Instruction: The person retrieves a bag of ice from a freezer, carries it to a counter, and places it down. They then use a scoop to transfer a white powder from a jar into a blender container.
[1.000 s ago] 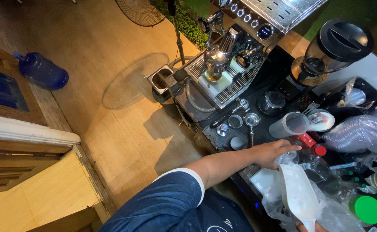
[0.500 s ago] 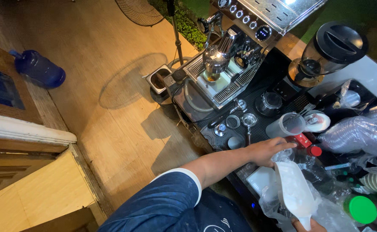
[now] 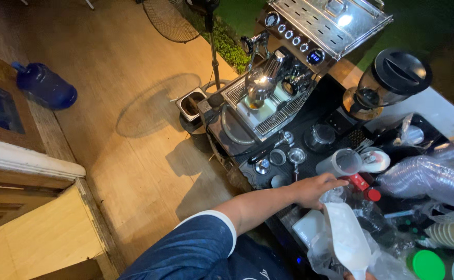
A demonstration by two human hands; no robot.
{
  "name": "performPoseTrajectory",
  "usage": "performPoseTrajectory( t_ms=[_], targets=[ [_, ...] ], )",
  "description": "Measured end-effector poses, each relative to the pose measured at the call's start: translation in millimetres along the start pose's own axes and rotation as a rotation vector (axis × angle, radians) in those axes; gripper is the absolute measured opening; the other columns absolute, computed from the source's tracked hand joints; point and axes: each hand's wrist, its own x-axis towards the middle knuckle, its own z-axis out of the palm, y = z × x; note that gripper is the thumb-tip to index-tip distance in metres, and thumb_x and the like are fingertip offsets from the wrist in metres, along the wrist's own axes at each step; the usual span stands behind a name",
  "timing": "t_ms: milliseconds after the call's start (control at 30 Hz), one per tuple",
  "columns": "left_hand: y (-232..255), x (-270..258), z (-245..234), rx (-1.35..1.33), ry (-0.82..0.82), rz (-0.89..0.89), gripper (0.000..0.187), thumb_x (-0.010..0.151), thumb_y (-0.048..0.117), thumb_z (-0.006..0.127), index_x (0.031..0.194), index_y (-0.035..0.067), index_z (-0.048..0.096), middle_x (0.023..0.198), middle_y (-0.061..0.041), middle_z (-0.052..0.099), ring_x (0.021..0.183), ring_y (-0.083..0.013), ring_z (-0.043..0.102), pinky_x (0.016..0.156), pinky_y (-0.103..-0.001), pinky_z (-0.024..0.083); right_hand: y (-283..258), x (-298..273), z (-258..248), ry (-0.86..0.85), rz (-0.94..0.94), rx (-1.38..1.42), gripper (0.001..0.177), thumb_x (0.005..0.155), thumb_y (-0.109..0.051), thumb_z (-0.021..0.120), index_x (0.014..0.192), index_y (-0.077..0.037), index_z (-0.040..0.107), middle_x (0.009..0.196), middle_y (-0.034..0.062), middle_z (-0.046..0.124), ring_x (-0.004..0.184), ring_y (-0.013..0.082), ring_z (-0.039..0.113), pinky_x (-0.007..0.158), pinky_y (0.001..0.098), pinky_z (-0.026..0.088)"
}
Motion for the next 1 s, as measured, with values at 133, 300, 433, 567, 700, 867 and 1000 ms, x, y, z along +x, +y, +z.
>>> performPoseTrajectory(
  t_ms=[133,300,433,567,700,867,1000],
  targets=[
    [1,-4,0,0.023,0.001,-0.025,0.117,0.065,0.017,0.090,0.160,0.027,0.023,0.145,-0.014,0.044,0.118,-0.0345,0.063,0.101,-0.042,0.054,-13,-9,-1,-0.003,0.012,-0.021,0.032,0.082,-0.015,0.076,0.109,0.001,0.078,0.101,0.0195,0.079,0.104,0.0306,0.073,0.096,0.0396,0.053],
    [-1,-3,-1,0.025,0.026,0.006,0.118,0.063,0.017,0.090,0.160,0.028,0.023,0.144,-0.015,0.044,0.121,-0.0352,0.062,0.101,-0.042,0.054,-25,-12,-3,-0.017,0.005,-0.072,0.034,0.083,-0.021,0.074,0.109,-0.001,0.078,0.101,0.0206,0.078,0.103,0.0332,0.073,0.093,0.0413,0.054],
    [-2,-2,0,0.005,0.010,-0.030,0.116,0.065,0.017,0.089,0.160,0.029,0.023,0.147,-0.015,0.042,0.121,-0.0351,0.062,0.101,-0.042,0.054,-23,-10,-6,-0.045,-0.021,-0.134,0.035,0.084,-0.026,0.072,0.109,-0.002,0.077,0.102,0.0214,0.077,0.103,0.0354,0.072,0.090,0.0427,0.054],
    [1,-1,-1,-0.038,-0.034,-0.083,0.115,0.066,0.015,0.088,0.161,0.029,0.023,0.149,-0.015,0.040,0.122,-0.0346,0.062,0.101,-0.041,0.054,-32,-5,-15,-0.087,-0.083,-0.235,0.037,0.085,-0.031,0.071,0.109,-0.003,0.076,0.102,0.0222,0.077,0.102,0.0375,0.072,0.088,0.0441,0.055],
    [-2,-1,0,-0.030,0.084,0.087,0.115,0.065,0.020,0.090,0.160,0.027,0.028,0.148,-0.015,0.046,0.129,-0.0362,0.058,0.107,-0.042,0.052,-62,-17,-27,-0.121,-0.138,-0.330,0.040,0.086,-0.036,0.069,0.109,-0.004,0.075,0.102,0.0231,0.076,0.102,0.0396,0.071,0.085,0.0454,0.055],
    [-30,10,6,-0.176,0.117,0.257,0.088,0.059,0.017,0.094,0.139,0.006,0.058,0.145,-0.014,0.055,0.142,-0.0344,0.050,0.120,-0.043,0.041,-93,-57,-36,-0.109,-0.108,-0.435,0.043,0.087,-0.042,0.067,0.109,-0.006,0.075,0.102,0.0241,0.075,0.102,0.0423,0.071,0.082,0.0472,0.056],
    [-25,14,21,-0.122,0.056,0.236,0.101,0.066,0.006,0.090,0.151,0.008,0.037,0.147,-0.020,0.046,0.139,-0.0388,0.047,0.118,-0.044,0.038,-117,-83,-33,-0.051,-0.026,-0.406,0.034,0.084,-0.033,0.067,0.106,-0.007,0.073,0.099,0.0247,0.073,0.096,0.0431,0.070,0.082,0.0483,0.055]
  ],
)
